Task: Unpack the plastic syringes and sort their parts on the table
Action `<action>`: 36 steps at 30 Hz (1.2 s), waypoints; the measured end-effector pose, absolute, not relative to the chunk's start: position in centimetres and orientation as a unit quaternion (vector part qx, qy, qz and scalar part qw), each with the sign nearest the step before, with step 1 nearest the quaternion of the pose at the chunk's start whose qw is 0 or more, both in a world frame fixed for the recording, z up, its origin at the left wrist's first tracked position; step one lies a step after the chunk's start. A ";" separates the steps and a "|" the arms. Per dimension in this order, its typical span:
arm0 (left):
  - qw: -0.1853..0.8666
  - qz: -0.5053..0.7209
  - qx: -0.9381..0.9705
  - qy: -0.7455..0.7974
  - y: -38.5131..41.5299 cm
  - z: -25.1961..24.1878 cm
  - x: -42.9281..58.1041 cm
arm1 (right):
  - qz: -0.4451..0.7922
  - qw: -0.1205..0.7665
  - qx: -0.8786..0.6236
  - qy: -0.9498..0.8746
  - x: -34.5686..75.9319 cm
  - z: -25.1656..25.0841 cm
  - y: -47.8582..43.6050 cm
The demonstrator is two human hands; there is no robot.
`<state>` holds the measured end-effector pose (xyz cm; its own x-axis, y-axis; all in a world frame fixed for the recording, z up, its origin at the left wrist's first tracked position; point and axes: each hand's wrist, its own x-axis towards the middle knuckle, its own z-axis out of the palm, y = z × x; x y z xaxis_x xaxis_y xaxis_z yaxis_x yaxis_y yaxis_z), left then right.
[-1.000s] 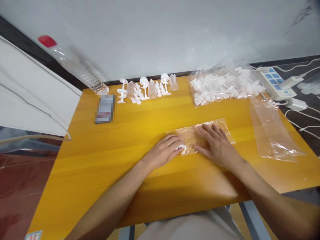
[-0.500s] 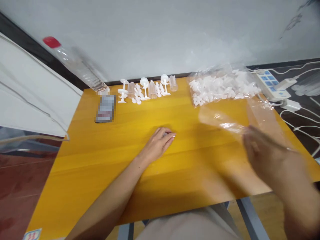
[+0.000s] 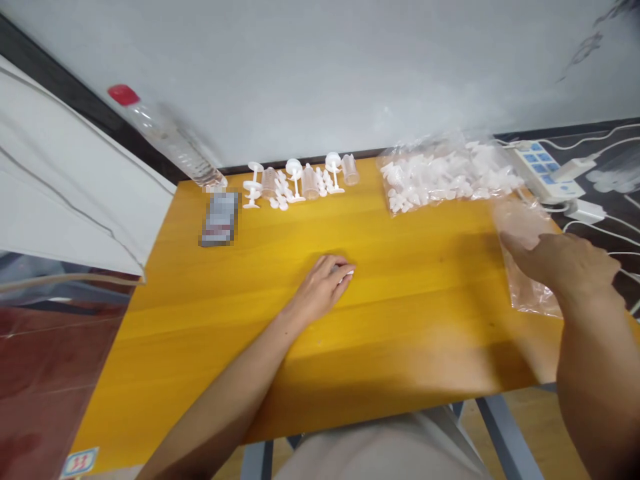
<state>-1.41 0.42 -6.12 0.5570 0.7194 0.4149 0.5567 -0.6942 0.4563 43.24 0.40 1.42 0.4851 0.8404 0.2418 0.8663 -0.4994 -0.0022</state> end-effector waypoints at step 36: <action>0.133 0.276 0.784 0.541 19.4 6.0 2.4 | 0.050 -0.006 -0.616 -0.786 23.8 9.1 21.2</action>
<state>2.45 19.40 6.01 0.2637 0.9206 0.2880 0.7736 -0.3802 0.5069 23.80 21.16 9.08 -0.2408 0.9680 -0.0708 0.9692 0.2359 -0.0709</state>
